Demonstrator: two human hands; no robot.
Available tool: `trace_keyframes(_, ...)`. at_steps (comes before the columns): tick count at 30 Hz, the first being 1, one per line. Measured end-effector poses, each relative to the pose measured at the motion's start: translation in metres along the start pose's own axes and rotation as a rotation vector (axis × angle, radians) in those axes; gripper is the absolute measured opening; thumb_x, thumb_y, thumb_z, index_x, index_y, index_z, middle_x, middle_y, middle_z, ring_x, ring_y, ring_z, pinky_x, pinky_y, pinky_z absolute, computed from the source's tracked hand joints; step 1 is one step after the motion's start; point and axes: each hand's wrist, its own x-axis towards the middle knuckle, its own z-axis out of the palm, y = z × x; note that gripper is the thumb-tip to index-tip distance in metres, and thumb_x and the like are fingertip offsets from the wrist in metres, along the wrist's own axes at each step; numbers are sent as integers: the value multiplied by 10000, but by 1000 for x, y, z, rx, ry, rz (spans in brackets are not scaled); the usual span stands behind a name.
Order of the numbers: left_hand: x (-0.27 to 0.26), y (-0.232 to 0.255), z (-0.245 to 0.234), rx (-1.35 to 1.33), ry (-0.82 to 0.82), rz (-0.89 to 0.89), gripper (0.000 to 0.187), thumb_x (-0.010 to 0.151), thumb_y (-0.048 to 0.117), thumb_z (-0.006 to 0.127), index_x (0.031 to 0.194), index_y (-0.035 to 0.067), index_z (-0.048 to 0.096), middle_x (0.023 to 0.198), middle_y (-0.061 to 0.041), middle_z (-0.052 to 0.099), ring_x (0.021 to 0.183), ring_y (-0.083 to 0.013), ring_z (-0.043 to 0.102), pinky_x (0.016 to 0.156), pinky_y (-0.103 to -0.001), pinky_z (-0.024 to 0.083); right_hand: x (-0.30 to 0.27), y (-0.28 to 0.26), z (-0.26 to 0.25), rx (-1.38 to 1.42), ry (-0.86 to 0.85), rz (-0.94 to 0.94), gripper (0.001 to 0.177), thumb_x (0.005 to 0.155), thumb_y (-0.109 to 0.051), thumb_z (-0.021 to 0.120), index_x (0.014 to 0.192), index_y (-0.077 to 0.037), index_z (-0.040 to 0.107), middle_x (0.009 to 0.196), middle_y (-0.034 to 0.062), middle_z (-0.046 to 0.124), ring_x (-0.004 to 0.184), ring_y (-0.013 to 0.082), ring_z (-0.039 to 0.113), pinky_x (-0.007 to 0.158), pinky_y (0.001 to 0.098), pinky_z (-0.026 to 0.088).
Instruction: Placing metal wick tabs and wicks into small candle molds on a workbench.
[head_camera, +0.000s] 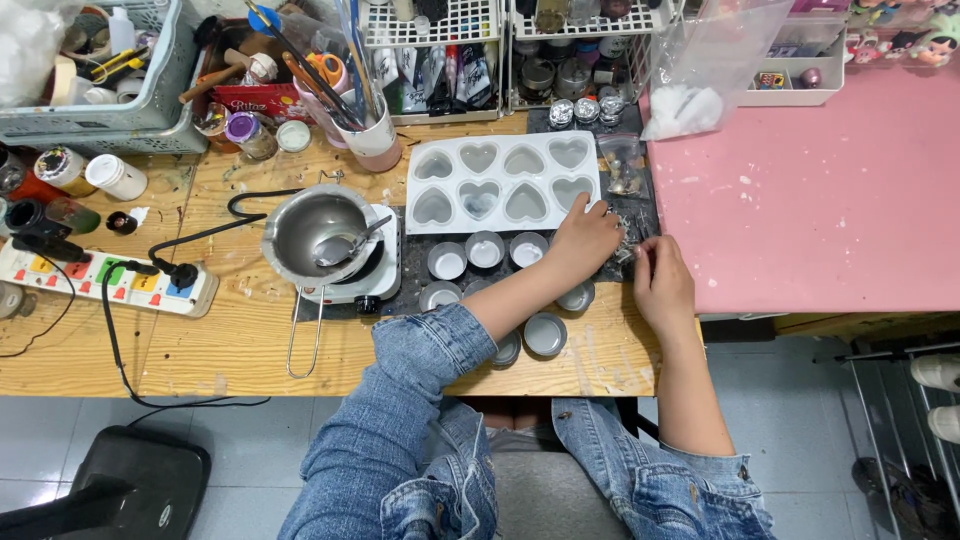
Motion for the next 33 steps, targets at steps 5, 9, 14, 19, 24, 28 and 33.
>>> trace_keyframes(5,4,-3,-5,-70,-47,3,135,824,201,691,920,168,781,944,0,707,1050,-213,630,1055,-474,371,-1,12,6,183,16,80,126,1044,-108,655,1063,0,593,903,151,663,748,269,643,695,386,515)
trace_keyframes(9,8,-10,-31,-334,-3,-18,362,698,308,780,1016,135,775,927,-44,722,983,-249,657,946,-500,394,-3,26,15,524,70,183,99,1074,-87,658,1075,-1,608,879,59,656,741,95,556,642,240,460)
trace_keyframes(14,8,-21,-48,-668,-129,-128,241,845,261,765,1038,117,771,930,-101,751,928,-319,703,821,-482,511,-2,29,20,822,29,261,88,1075,-89,647,1100,-29,588,869,39,648,696,75,578,573,203,459)
trace_keyframes(19,1,-23,-40,-878,-69,-172,164,895,188,747,1003,65,756,898,-137,766,849,-338,742,742,-437,572,0,18,18,988,-18,268,87,1086,-81,599,1137,-29,551,909,71,681,782,104,676,562,220,538)
trace_keyframes(24,-4,-26,-31,-961,-67,-252,162,857,136,766,990,46,745,900,-119,784,846,-269,769,744,-376,592,2,22,13,1012,111,274,84,1095,-76,586,1110,-33,515,959,68,679,867,120,717,626,269,631)
trace_keyframes(28,-15,-28,-55,-1068,-94,-349,181,882,149,774,1038,59,766,902,-91,798,834,-196,783,748,-329,605,-2,28,19,873,105,308,119,1061,-58,633,1110,-27,530,946,52,680,823,84,674,591,224,574)
trace_keyframes(33,-45,-29,-66,-1522,-58,-484,230,935,91,738,1150,8,743,1071,-67,784,1002,-125,750,877,-277,615,-6,28,21,623,115,141,152,1040,-20,722,1102,-5,584,977,13,658,837,30,586,664,173,461)
